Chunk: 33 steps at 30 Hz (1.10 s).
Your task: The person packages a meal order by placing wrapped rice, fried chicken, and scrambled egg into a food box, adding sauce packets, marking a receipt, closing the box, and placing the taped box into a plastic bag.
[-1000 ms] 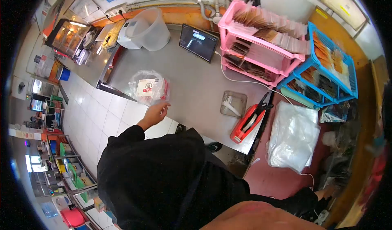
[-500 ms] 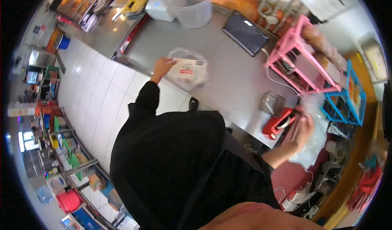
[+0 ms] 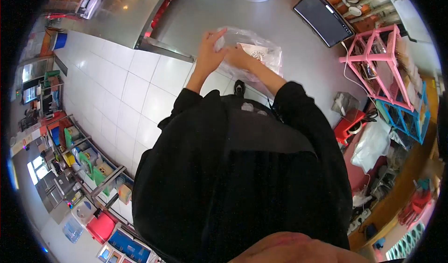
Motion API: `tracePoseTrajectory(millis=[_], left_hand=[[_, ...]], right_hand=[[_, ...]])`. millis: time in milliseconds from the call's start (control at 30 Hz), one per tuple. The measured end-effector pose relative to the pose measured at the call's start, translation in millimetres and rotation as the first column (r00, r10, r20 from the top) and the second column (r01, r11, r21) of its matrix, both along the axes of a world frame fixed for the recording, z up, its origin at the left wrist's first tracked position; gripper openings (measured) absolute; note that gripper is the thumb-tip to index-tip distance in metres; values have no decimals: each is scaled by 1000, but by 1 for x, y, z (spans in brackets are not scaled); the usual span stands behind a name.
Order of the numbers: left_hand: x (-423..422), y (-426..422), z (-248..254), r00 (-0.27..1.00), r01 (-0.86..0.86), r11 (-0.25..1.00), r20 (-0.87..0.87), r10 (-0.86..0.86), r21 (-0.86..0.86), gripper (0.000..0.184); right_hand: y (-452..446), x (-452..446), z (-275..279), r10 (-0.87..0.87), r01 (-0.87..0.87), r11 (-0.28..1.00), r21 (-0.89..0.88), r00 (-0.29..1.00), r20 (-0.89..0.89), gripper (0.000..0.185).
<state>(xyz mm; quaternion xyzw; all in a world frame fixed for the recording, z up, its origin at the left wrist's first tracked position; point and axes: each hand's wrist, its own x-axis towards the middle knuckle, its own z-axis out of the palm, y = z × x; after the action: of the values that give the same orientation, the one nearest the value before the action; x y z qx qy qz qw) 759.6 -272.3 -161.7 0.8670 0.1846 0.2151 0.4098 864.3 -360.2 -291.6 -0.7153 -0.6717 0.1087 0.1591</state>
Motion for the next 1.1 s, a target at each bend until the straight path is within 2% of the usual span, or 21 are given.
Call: tracePoseTrajectory(millis=[33, 133, 167, 200, 267, 333, 400, 467, 533, 633, 667, 700, 733, 767, 833, 867, 900, 967, 1033, 1067, 1100], left_hand=[[5, 1, 5, 998, 15, 1000, 54, -15, -10, 53], [21, 11, 16, 986, 62, 998, 157, -57, -28, 48], [24, 12, 18, 976, 86, 996, 202, -77, -35, 46], [27, 14, 23, 974, 96, 995, 210, -85, -42, 46], [30, 18, 33, 970, 119, 950, 236, -50, -289, 41], [28, 24, 41, 986, 84, 983, 156, -58, -163, 39], [30, 31, 49, 996, 52, 998, 80, -50, -23, 36], [33, 35, 55, 998, 51, 994, 15, -53, 94, 39], [34, 33, 64, 997, 54, 992, -55, -48, 112, 41], [41, 28, 88, 989, 119, 978, -105, -101, 174, 46], [43, 26, 98, 984, 167, 963, -90, -151, 211, 49], [43, 26, 109, 983, 180, 960, -87, -165, 213, 49], [40, 26, 119, 943, 321, 943, -59, -327, -90, 66], [38, 28, 125, 885, 436, 817, 14, -465, -377, 83], [26, 55, 125, 808, 570, 786, -8, -589, -237, 98], [19, 74, 119, 726, 680, 726, -49, -686, -99, 114], [14, 99, 94, 718, 689, 719, -45, -694, -92, 114], [15, 125, 36, 763, 599, 764, -118, -636, -240, 111], [27, 115, -19, 798, 477, 771, -160, -582, -422, 107], [35, 100, -41, 803, 447, 726, -123, -583, -522, 106], [41, 79, -53, 812, 422, 655, -60, -580, -627, 104]], right_hand=[[3, 5, -4, 192, -196, 980, 22, 973, 125, 12], [-2, 22, 4, 174, -163, 985, -62, 947, 270, 13], [2, 27, 21, 44, -16, 918, -396, 997, 63, 30], [-2, 39, 36, 36, -4, 915, -403, 997, 70, 30], [-28, 72, 55, 218, -300, 948, -104, 854, -473, 41], [-63, 79, 82, -8, -171, 909, -379, 904, -427, 48], [-104, 90, 87, -89, -75, 887, -455, 940, -328, 53], [-130, 87, 150, -252, 82, 758, -647, 952, -175, 58], [-124, 71, 227, -115, 158, 532, -832, 987, 114, 63], [-145, 67, 240, 64, 168, 671, -722, 957, 282, 57], [-148, 66, 246, 49, 182, 672, -718, 956, 289, 57], [-149, 62, 257, -39, 160, 798, -581, 976, 216, 50], [-150, 59, 267, -108, 152, 895, -420, 986, 125, 44], [-155, 59, 277, -120, 163, 894, -418, 985, 127, 44], [-174, 68, 294, -369, 390, 920, -40, 826, -426, 51], [-186, 72, 288, -376, 400, 916, -35, 826, -420, 51], [-204, 74, 270, -491, 483, 866, -131, 769, -409, 64], [-246, 86, 190, -595, 532, 803, -268, 729, -337, 102], [-255, 71, 79, -574, 566, 816, -117, 818, -40, 117], [-241, 64, 20, -626, 594, 762, -257, 577, -524, 120], [-207, 53, 30, -592, 587, 793, -162, 681, -432, 114]])
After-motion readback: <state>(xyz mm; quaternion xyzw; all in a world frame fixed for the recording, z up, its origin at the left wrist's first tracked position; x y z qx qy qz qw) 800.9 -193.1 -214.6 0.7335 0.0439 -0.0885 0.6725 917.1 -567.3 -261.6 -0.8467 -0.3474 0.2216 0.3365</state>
